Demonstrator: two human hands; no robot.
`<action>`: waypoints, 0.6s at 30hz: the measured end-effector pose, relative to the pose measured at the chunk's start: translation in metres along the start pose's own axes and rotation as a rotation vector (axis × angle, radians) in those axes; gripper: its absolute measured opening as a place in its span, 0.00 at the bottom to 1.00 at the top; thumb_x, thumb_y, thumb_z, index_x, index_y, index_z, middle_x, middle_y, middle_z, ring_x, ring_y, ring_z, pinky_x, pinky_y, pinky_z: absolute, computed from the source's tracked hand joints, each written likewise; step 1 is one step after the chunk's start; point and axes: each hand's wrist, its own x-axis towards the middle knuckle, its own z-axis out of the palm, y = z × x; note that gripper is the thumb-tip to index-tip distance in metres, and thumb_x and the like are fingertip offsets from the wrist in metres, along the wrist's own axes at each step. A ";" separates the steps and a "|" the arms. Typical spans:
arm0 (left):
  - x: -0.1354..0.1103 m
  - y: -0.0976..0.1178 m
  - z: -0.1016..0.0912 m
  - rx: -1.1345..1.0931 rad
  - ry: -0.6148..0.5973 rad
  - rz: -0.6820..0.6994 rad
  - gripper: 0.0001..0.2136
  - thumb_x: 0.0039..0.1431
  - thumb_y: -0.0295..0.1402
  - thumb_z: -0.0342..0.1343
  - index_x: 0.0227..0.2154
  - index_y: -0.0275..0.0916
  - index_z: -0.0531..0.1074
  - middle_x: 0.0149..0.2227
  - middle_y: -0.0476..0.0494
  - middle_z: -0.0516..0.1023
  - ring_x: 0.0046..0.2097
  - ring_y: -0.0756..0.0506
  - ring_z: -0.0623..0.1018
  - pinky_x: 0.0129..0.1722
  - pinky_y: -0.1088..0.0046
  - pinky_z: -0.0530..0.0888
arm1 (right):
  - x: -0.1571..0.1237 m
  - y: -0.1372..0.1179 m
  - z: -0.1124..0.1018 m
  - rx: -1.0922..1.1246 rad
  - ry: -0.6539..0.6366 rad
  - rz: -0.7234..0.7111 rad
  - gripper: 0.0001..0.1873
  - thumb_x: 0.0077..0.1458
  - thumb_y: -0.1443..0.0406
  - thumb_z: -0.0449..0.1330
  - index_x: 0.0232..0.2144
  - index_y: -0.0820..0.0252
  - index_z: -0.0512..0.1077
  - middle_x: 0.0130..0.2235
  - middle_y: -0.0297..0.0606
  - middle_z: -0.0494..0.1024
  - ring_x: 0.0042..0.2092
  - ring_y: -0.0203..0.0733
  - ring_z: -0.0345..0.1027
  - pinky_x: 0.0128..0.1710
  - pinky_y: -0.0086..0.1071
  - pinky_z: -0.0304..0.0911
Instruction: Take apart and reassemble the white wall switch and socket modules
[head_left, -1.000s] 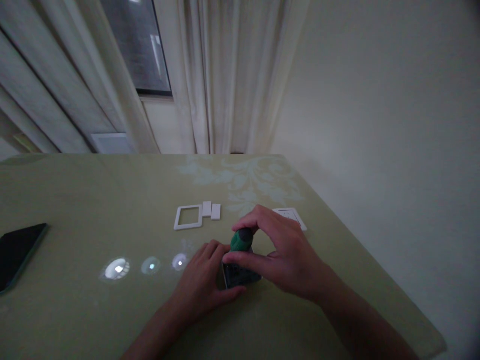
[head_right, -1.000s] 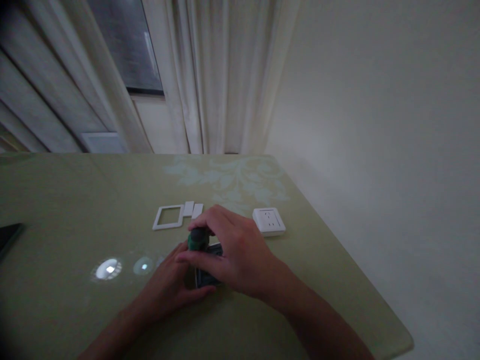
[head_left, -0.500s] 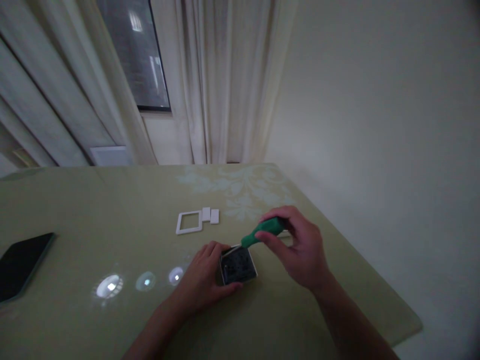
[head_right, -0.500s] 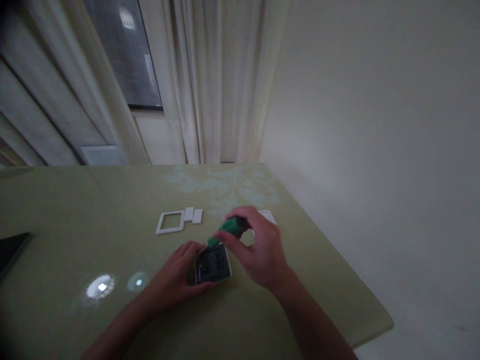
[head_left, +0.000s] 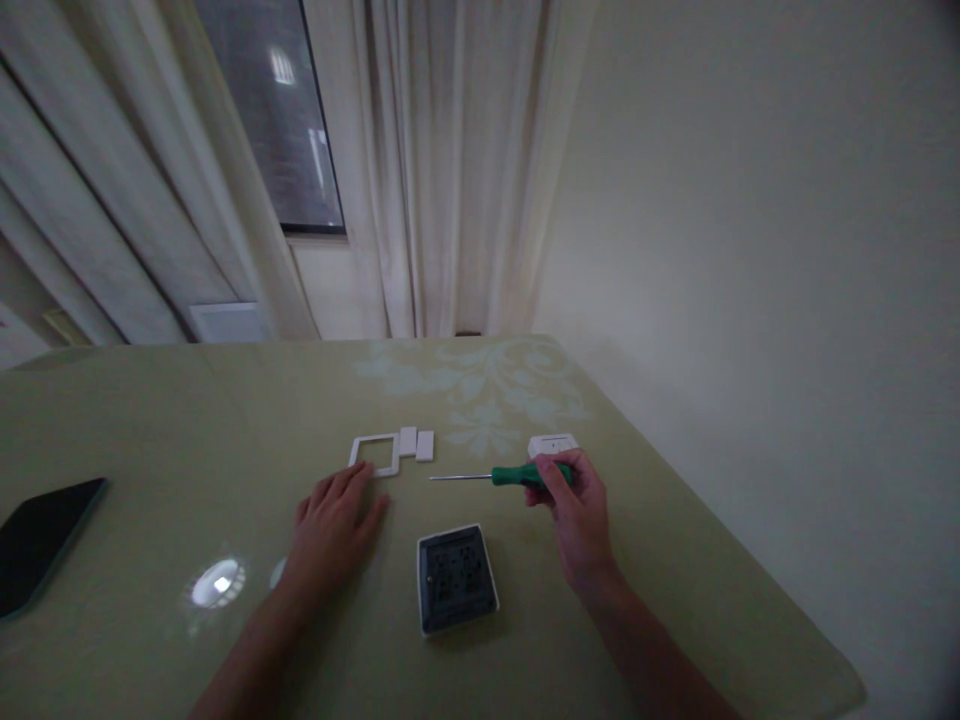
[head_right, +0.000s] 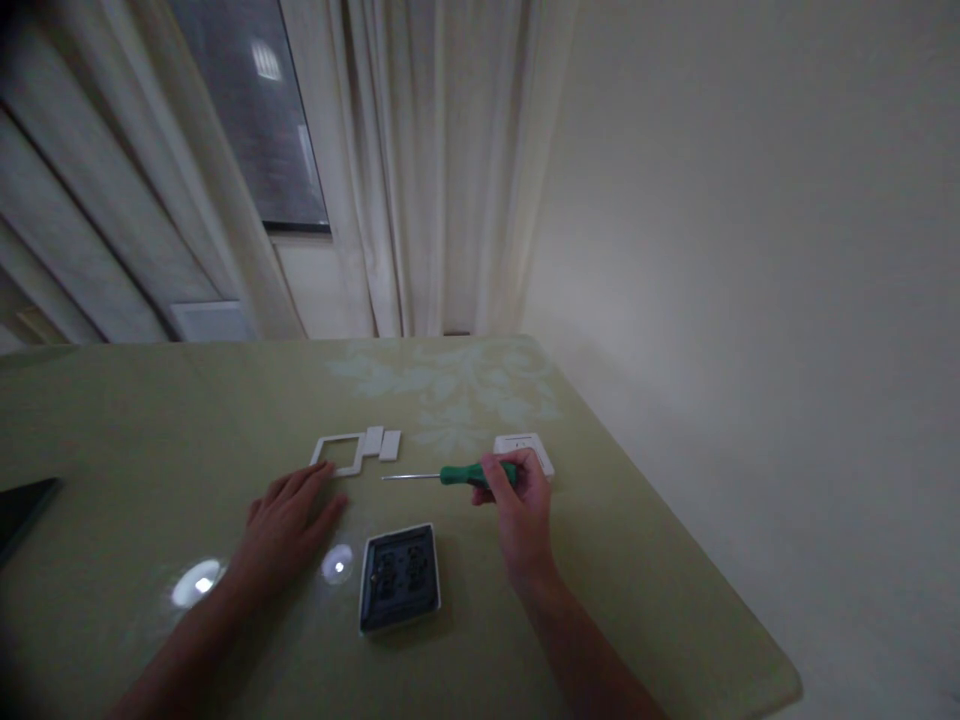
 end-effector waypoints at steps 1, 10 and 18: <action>0.000 -0.002 0.001 0.024 -0.007 -0.002 0.26 0.73 0.44 0.45 0.67 0.38 0.70 0.70 0.30 0.72 0.69 0.26 0.69 0.64 0.37 0.67 | -0.001 0.000 0.001 0.023 0.008 0.024 0.25 0.49 0.50 0.78 0.32 0.59 0.73 0.32 0.32 0.82 0.26 0.36 0.76 0.25 0.29 0.74; 0.009 0.000 0.006 0.163 -0.021 0.006 0.29 0.76 0.44 0.41 0.73 0.38 0.62 0.76 0.36 0.61 0.74 0.32 0.64 0.69 0.47 0.64 | -0.011 0.000 0.008 0.128 -0.001 0.142 0.24 0.48 0.50 0.79 0.32 0.58 0.72 0.33 0.32 0.81 0.29 0.36 0.77 0.29 0.30 0.76; 0.050 0.013 0.000 0.236 -0.021 0.013 0.20 0.80 0.32 0.41 0.64 0.39 0.73 0.70 0.34 0.71 0.71 0.37 0.70 0.69 0.53 0.66 | -0.012 0.006 0.015 0.232 0.012 0.176 0.27 0.43 0.51 0.81 0.29 0.58 0.70 0.31 0.28 0.77 0.34 0.37 0.78 0.34 0.30 0.79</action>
